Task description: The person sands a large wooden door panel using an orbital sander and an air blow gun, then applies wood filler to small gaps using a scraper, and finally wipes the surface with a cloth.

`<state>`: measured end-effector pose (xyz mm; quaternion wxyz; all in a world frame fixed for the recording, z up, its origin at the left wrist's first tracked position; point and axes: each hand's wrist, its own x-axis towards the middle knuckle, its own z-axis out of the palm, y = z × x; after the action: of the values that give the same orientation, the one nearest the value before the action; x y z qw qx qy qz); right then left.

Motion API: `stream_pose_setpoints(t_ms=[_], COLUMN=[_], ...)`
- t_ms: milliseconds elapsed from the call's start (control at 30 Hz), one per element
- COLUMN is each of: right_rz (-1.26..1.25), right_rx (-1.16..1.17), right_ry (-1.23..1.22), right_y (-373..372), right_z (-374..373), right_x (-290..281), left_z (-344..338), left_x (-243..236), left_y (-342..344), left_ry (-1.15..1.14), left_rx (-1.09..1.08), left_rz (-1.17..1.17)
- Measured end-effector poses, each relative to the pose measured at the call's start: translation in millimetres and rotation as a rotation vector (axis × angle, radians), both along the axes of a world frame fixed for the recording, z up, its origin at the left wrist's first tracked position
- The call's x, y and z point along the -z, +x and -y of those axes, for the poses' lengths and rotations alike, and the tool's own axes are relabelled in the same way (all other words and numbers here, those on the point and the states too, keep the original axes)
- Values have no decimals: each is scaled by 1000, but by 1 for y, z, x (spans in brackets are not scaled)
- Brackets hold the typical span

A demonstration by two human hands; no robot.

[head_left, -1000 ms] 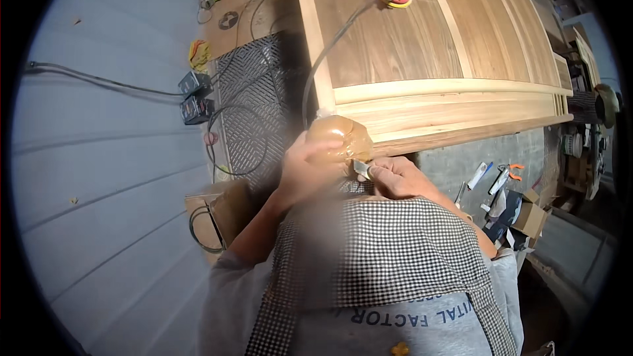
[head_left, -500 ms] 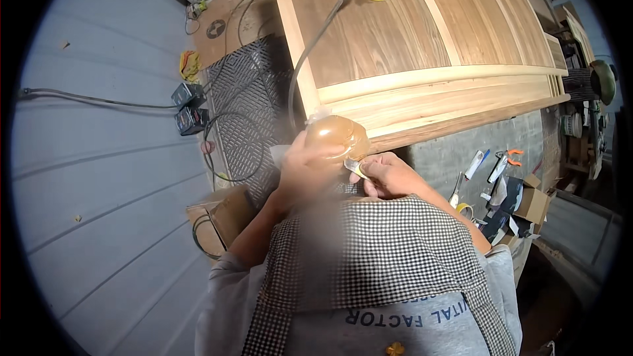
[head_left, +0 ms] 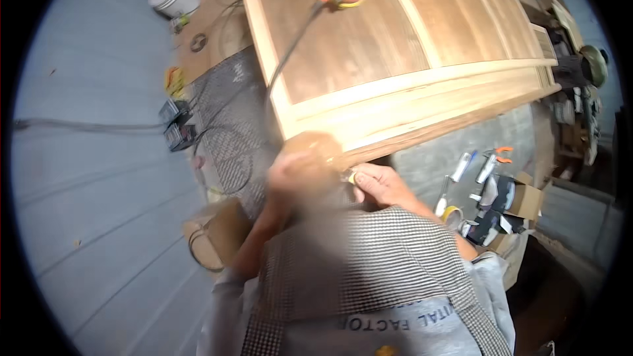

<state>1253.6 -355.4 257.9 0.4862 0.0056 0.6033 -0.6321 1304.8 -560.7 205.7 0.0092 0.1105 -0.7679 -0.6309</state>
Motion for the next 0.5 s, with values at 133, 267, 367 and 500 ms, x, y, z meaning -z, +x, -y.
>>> stream_pose_setpoints(t_ms=[133,267,367,500], right_rz=[-177,-253,-396,-760], right_rx=[99,117,149,74], right_ry=[260,563,702,748], right_y=[-8,-23,-32,-49], right_z=[-32,-70,-79,-78], right_x=[32,72,88,94], left_z=[21,28,20,12], left_x=[27,41,35,30], left_y=[14,20,23,22], left_ry=[240,97,413,223], left_rx=[-62,-38,-76,-184], left_rz=[305,320,411,515])
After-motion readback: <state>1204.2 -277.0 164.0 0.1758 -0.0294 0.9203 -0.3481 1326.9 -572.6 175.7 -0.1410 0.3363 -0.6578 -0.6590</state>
